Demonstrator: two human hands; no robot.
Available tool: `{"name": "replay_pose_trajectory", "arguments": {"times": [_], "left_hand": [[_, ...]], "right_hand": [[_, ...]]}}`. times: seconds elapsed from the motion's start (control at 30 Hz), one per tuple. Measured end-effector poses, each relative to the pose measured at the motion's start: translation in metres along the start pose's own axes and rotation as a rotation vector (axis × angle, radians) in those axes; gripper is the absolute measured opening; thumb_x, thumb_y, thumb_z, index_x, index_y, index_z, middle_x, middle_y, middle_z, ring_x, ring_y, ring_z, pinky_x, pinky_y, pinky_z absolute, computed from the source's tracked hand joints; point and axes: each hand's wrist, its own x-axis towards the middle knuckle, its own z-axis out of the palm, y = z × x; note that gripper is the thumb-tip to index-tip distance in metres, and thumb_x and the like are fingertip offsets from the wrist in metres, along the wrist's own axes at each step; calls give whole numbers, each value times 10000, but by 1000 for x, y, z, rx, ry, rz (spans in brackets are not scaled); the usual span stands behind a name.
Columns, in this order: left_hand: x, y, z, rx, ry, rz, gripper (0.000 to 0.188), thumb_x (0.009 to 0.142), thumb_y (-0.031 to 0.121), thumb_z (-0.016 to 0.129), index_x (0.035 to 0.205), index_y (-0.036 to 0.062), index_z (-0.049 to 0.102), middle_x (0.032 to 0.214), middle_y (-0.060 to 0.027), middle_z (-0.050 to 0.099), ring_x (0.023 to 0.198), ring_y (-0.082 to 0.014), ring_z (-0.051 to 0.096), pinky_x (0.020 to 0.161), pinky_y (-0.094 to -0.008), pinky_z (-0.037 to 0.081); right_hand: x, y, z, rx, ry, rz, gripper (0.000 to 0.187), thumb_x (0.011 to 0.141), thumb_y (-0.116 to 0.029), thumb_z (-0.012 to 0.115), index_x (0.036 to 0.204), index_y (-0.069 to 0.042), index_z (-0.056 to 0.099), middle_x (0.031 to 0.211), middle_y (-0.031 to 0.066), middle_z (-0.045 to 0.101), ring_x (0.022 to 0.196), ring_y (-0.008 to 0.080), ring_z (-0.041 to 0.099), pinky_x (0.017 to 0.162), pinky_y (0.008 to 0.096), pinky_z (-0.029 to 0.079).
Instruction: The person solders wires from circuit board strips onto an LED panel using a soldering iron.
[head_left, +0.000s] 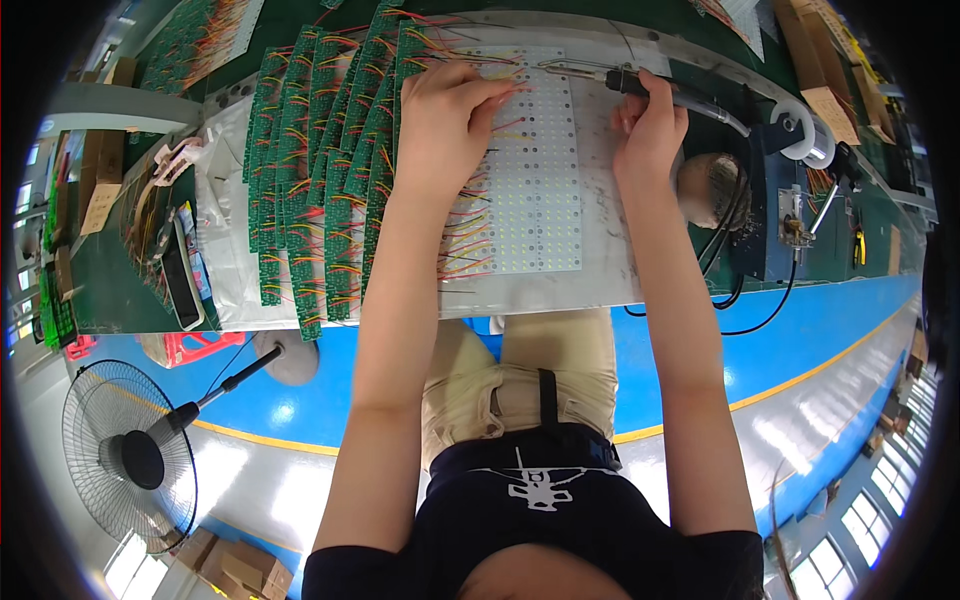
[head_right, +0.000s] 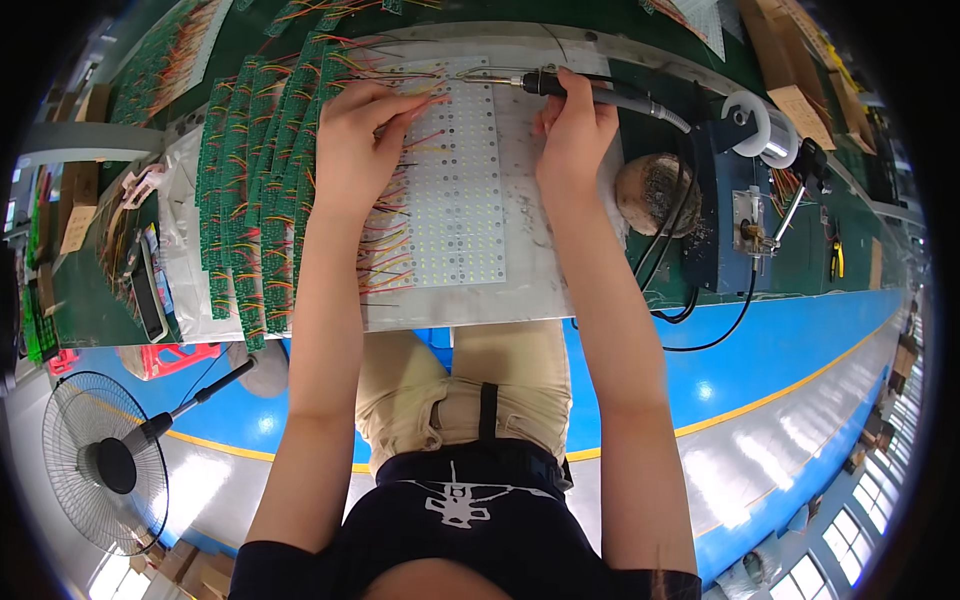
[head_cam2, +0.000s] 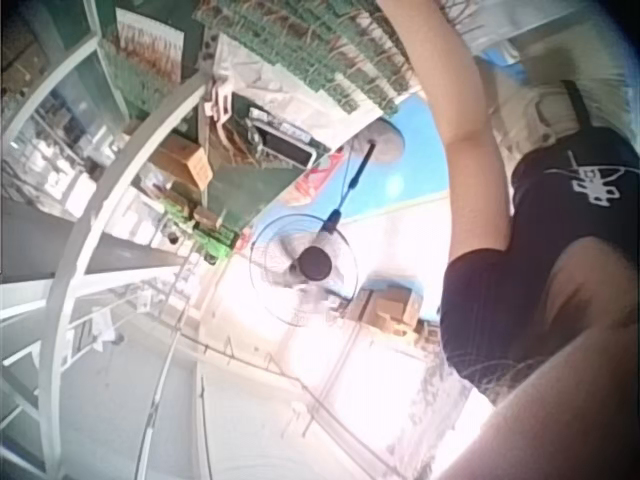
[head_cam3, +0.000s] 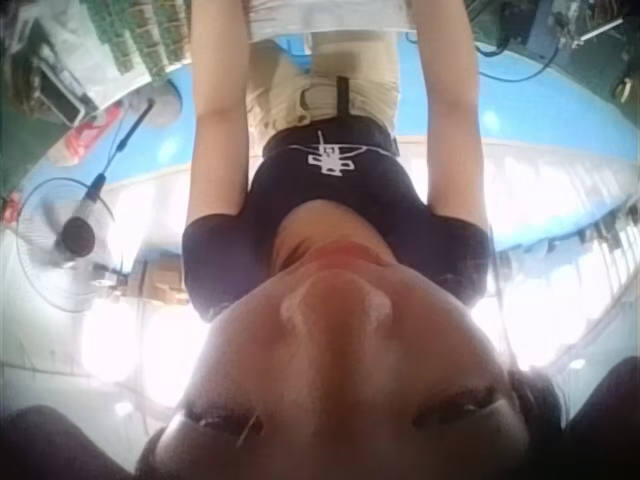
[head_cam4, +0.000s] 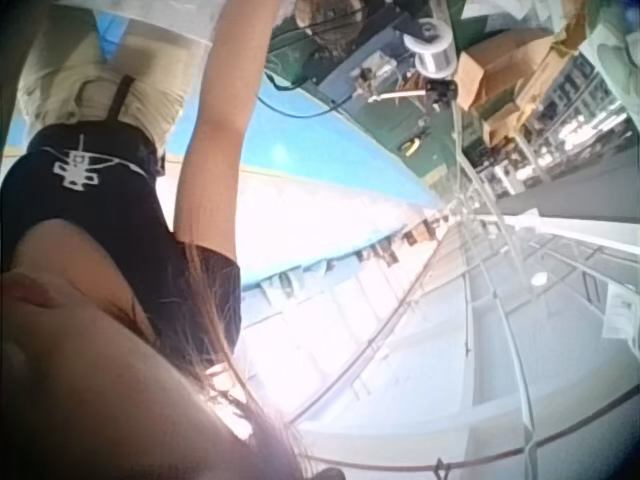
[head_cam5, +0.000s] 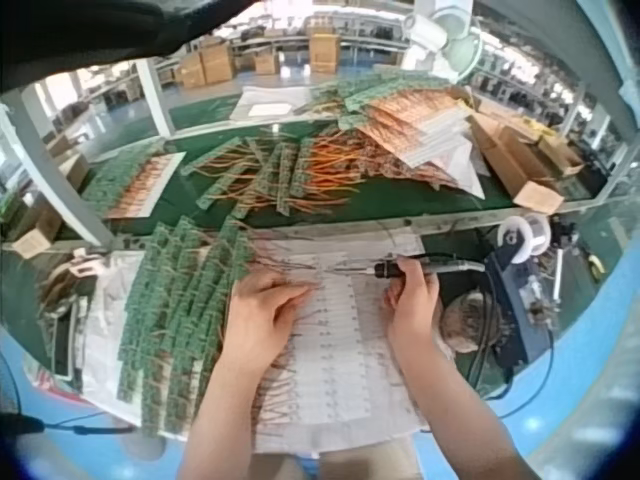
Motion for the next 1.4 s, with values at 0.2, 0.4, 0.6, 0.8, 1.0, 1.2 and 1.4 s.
{"name": "replay_pose_trajectory", "arguments": {"times": [0.2, 0.4, 0.6, 0.8, 1.0, 1.2, 1.4], "left_hand": [[-3, 4, -3, 58, -38, -18, 114, 705, 12, 698, 784, 93, 690, 661, -24, 601, 589, -193, 567, 681, -332, 449], [-7, 2, 2, 31, -56, -75, 97, 683, 12, 692, 750, 78, 666, 659, -27, 597, 581, -192, 575, 698, -338, 447], [-7, 3, 2, 46, -53, -54, 86, 687, 11, 686, 739, 72, 655, 658, -26, 588, 593, -197, 575, 718, -347, 445], [-8, 2, 4, 36, -54, -49, 87, 687, 7, 681, 742, 71, 657, 672, -24, 593, 597, -200, 576, 727, -352, 448], [-9, 3, 3, 26, -59, -75, 74, 688, 9, 681, 733, 63, 659, 689, -29, 608, 598, -202, 578, 721, -350, 456], [-9, 2, 4, 16, -62, -88, 60, 694, 17, 681, 734, 59, 664, 693, -30, 613, 597, -202, 577, 717, -350, 458], [-9, 3, 3, 40, -71, -80, 58, 692, 13, 678, 731, 54, 661, 696, -35, 617, 587, -203, 573, 695, -350, 461]], "right_hand": [[7, 1, -18, 68, -151, 39, 197, 852, -103, 617, 731, -93, 462, 519, -8, 376, 437, 105, 319, 452, 313, 305], [-14, 2, -17, -44, -127, -92, 162, 872, -78, 602, 764, -82, 480, 513, -20, 380, 408, 78, 327, 409, 276, 284], [-12, 3, -18, -71, -171, -124, 143, 875, -80, 601, 779, -71, 495, 522, -14, 397, 410, 77, 341, 405, 276, 288], [-10, 6, -20, -87, -203, -141, 124, 876, -77, 606, 804, -44, 511, 535, -1, 428, 413, 76, 359, 409, 271, 324], [-10, 6, -20, -86, -201, -137, 120, 875, -68, 610, 814, -31, 514, 544, 0, 442, 415, 68, 367, 417, 261, 345], [-10, 6, -21, -75, -215, -126, 128, 871, -67, 617, 805, -36, 512, 547, -2, 442, 417, 65, 368, 421, 256, 343], [-10, 6, -19, -114, -200, -127, 136, 871, -75, 605, 781, -55, 505, 510, -7, 410, 425, 83, 355, 436, 285, 326]]}}
